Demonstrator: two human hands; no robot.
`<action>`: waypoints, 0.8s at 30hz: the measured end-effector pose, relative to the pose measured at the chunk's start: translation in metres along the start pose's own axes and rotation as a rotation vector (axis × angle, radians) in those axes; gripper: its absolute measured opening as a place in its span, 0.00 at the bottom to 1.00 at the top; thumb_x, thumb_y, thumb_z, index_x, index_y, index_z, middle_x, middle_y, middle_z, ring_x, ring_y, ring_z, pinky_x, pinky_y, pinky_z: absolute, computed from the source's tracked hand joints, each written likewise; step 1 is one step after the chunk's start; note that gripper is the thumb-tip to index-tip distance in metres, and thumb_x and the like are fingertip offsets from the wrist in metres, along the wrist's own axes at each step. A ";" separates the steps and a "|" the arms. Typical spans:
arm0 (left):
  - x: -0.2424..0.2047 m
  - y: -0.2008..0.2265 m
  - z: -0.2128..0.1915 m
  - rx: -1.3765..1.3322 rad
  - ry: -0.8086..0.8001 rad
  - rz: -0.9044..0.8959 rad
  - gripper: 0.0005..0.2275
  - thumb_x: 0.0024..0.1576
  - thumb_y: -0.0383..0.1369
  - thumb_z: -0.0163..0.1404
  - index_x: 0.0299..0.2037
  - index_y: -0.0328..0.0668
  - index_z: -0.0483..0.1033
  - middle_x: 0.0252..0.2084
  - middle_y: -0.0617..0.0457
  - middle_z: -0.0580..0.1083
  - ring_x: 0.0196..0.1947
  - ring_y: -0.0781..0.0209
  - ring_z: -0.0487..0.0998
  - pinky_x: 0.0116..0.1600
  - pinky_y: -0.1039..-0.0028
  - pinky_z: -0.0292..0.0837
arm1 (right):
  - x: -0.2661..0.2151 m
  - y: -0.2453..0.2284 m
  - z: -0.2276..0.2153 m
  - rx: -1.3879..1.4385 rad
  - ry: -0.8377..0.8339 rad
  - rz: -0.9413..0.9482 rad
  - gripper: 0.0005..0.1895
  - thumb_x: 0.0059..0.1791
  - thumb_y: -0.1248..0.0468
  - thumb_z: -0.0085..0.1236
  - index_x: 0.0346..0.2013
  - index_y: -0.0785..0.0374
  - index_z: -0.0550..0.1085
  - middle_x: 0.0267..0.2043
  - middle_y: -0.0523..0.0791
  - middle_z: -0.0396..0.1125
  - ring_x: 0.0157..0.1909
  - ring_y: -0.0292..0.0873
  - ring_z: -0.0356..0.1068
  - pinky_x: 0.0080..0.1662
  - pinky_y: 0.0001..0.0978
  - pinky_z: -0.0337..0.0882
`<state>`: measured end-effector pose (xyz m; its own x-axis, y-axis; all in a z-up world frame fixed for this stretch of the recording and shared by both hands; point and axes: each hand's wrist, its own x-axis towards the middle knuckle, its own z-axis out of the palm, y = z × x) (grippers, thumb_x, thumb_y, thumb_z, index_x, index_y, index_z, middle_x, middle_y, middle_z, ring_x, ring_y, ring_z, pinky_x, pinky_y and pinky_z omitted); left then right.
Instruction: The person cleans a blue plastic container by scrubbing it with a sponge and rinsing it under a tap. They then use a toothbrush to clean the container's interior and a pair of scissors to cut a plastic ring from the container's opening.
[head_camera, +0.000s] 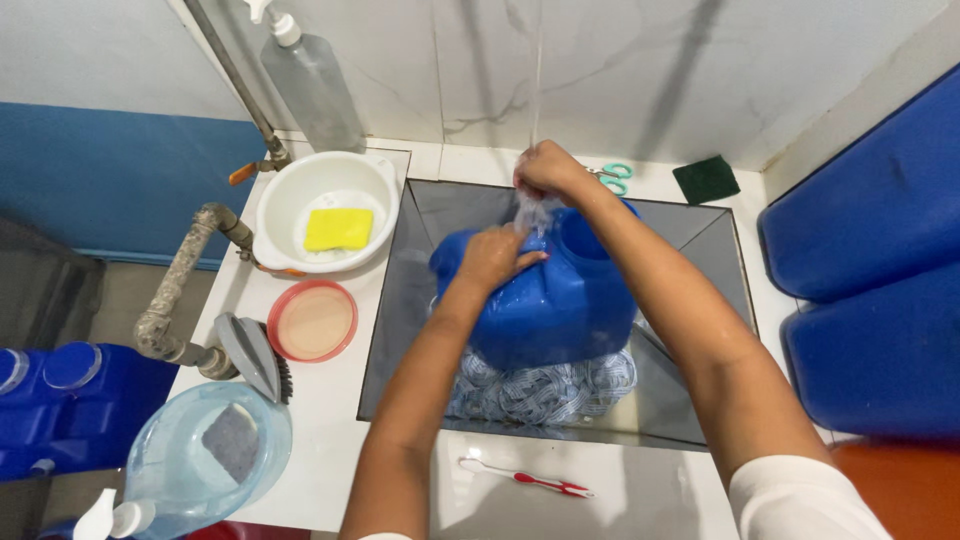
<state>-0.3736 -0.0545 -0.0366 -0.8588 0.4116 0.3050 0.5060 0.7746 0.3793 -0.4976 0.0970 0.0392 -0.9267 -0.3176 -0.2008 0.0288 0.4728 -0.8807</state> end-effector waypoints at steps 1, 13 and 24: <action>-0.005 -0.006 -0.002 -0.019 -0.048 -0.063 0.24 0.55 0.55 0.54 0.48 0.41 0.77 0.37 0.37 0.79 0.41 0.36 0.80 0.46 0.49 0.73 | 0.000 0.001 0.000 -0.026 0.008 0.022 0.08 0.46 0.72 0.49 0.26 0.70 0.77 0.21 0.49 0.68 0.21 0.43 0.66 0.25 0.35 0.65; -0.066 -0.008 0.006 -0.214 -0.018 -0.481 0.25 0.57 0.53 0.51 0.41 0.31 0.75 0.36 0.26 0.77 0.41 0.28 0.79 0.46 0.46 0.74 | -0.148 0.061 -0.006 -0.382 -0.185 -0.372 0.07 0.48 0.63 0.56 0.37 0.61 0.78 0.32 0.44 0.75 0.34 0.40 0.74 0.38 0.35 0.74; -0.030 0.014 -0.002 -0.397 -0.091 -0.629 0.30 0.55 0.50 0.52 0.55 0.25 0.71 0.37 0.25 0.78 0.38 0.32 0.84 0.47 0.53 0.79 | -0.340 0.173 0.136 -0.453 -0.281 -0.617 0.17 0.56 0.63 0.52 0.61 0.58 0.71 0.59 0.51 0.69 0.55 0.53 0.70 0.55 0.42 0.72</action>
<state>-0.3402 -0.0570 -0.0388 -0.9901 -0.0004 -0.1406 -0.1068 0.6525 0.7502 -0.1268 0.1747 -0.1037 -0.5962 -0.7952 0.1107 -0.6662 0.4130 -0.6210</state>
